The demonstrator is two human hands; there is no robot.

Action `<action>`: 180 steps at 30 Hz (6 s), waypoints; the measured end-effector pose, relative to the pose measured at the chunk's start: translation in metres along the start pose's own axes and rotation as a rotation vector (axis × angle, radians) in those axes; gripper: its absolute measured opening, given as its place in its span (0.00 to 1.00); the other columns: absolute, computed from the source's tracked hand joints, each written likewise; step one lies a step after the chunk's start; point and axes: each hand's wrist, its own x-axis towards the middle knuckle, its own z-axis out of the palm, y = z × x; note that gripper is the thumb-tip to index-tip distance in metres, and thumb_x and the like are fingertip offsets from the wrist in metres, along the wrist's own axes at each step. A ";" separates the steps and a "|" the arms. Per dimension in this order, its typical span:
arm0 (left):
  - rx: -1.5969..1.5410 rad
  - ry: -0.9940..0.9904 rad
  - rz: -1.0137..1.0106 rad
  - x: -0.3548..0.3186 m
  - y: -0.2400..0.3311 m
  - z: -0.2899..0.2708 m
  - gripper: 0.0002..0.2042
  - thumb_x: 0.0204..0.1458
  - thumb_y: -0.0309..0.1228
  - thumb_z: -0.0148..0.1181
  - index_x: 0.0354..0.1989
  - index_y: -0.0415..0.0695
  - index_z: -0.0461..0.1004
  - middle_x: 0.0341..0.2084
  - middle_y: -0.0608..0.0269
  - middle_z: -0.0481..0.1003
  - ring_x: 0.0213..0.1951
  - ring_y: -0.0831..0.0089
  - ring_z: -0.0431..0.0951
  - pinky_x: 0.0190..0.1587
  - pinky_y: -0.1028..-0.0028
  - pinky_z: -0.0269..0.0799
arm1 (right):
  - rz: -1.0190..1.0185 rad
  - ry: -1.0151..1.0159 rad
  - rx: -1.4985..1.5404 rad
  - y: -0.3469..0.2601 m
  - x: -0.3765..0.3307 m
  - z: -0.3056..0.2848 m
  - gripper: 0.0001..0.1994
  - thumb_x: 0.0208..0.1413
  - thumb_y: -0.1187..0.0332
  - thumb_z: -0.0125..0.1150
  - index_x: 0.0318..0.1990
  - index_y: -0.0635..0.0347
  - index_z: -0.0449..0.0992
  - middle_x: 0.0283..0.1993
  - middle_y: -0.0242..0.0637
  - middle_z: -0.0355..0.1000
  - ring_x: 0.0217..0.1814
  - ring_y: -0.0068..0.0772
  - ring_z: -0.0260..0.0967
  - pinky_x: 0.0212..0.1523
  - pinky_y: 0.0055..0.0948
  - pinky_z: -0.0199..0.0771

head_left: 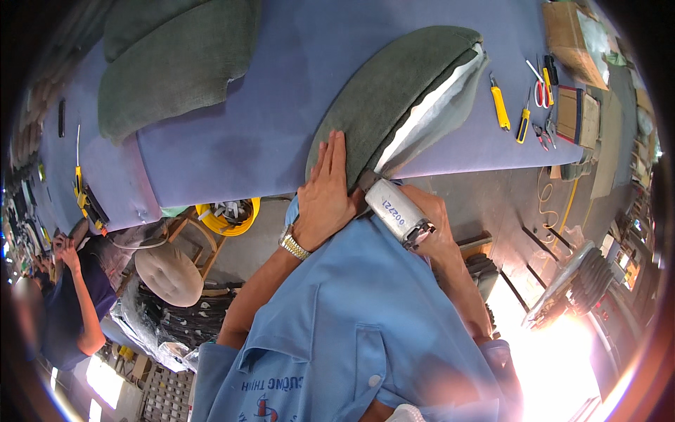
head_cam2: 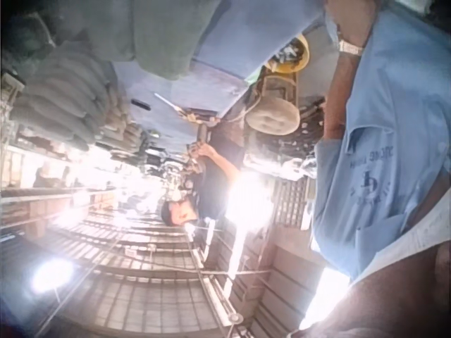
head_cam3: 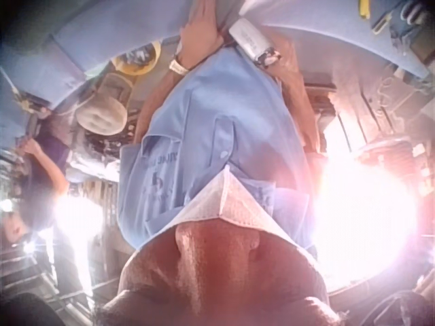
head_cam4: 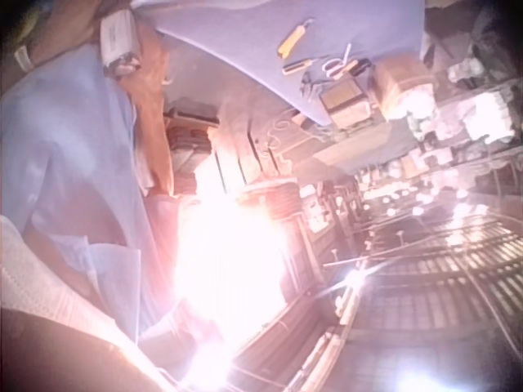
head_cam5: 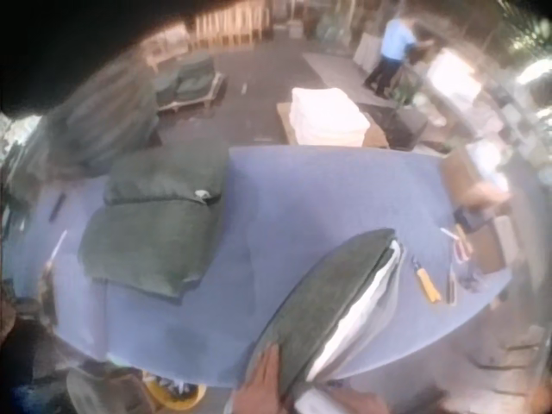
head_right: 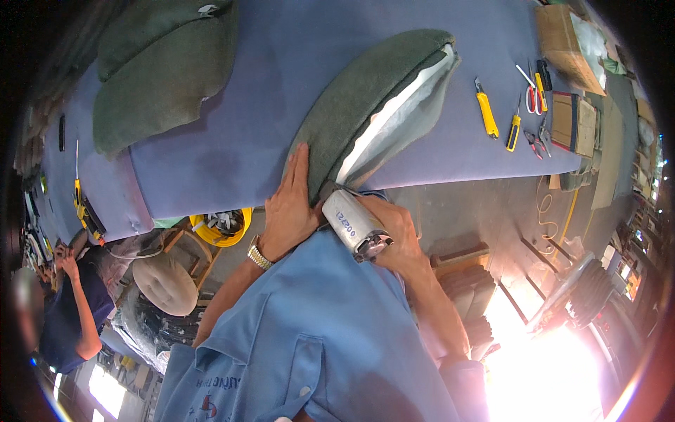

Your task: The person folds and staples a green fabric cover onto a cushion using a pneumatic staple gun and a utility knife. The person repeatedly trims excess fabric and secures the edges, then places the finished cushion aside.

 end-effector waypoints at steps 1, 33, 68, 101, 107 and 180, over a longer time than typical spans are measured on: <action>-0.008 0.003 0.000 0.002 0.000 -0.001 0.49 0.52 0.31 0.68 0.78 0.35 0.43 0.76 0.37 0.51 0.75 0.40 0.56 0.70 0.51 0.65 | -0.012 0.000 -0.010 0.001 0.000 0.000 0.24 0.43 0.70 0.73 0.50 0.70 0.79 0.43 0.52 0.80 0.40 0.55 0.80 0.41 0.41 0.79; 0.116 0.127 0.220 0.087 0.032 -0.015 0.45 0.51 0.27 0.65 0.78 0.42 0.49 0.60 0.34 0.72 0.60 0.38 0.74 0.59 0.52 0.73 | -0.042 0.362 0.009 0.026 -0.052 -0.001 0.32 0.38 0.73 0.74 0.58 0.64 0.78 0.45 0.52 0.80 0.45 0.55 0.80 0.47 0.43 0.82; 0.058 -0.568 1.060 0.045 0.381 0.311 0.25 0.60 0.43 0.68 0.59 0.38 0.75 0.44 0.50 0.82 0.45 0.53 0.83 0.50 0.61 0.77 | -0.481 1.382 1.251 0.203 -0.309 -0.204 0.24 0.59 0.65 0.69 0.60 0.66 0.73 0.49 0.43 0.78 0.32 0.30 0.73 0.37 0.32 0.74; 0.523 0.400 0.472 0.460 0.319 0.334 0.19 0.57 0.26 0.62 0.59 0.46 0.77 0.63 0.58 0.73 0.64 0.55 0.72 0.64 0.56 0.70 | -0.246 1.057 1.004 0.333 -0.282 -0.483 0.27 0.65 0.58 0.66 0.65 0.62 0.65 0.55 0.38 0.73 0.30 0.21 0.64 0.37 0.27 0.65; 0.596 0.411 0.529 0.474 0.331 0.343 0.10 0.51 0.31 0.68 0.42 0.47 0.82 0.54 0.63 0.78 0.59 0.59 0.75 0.62 0.58 0.70 | -0.138 0.937 1.049 0.350 -0.265 -0.495 0.32 0.59 0.57 0.71 0.64 0.65 0.66 0.51 0.41 0.74 0.29 0.25 0.68 0.38 0.32 0.69; -0.139 0.368 0.769 -0.032 0.167 0.055 0.34 0.59 0.38 0.68 0.70 0.34 0.64 0.55 0.44 0.78 0.52 0.50 0.83 0.50 0.63 0.81 | -0.497 0.063 1.537 0.056 -0.060 -0.110 0.26 0.59 0.58 0.69 0.56 0.68 0.72 0.44 0.50 0.79 0.20 0.27 0.68 0.25 0.32 0.73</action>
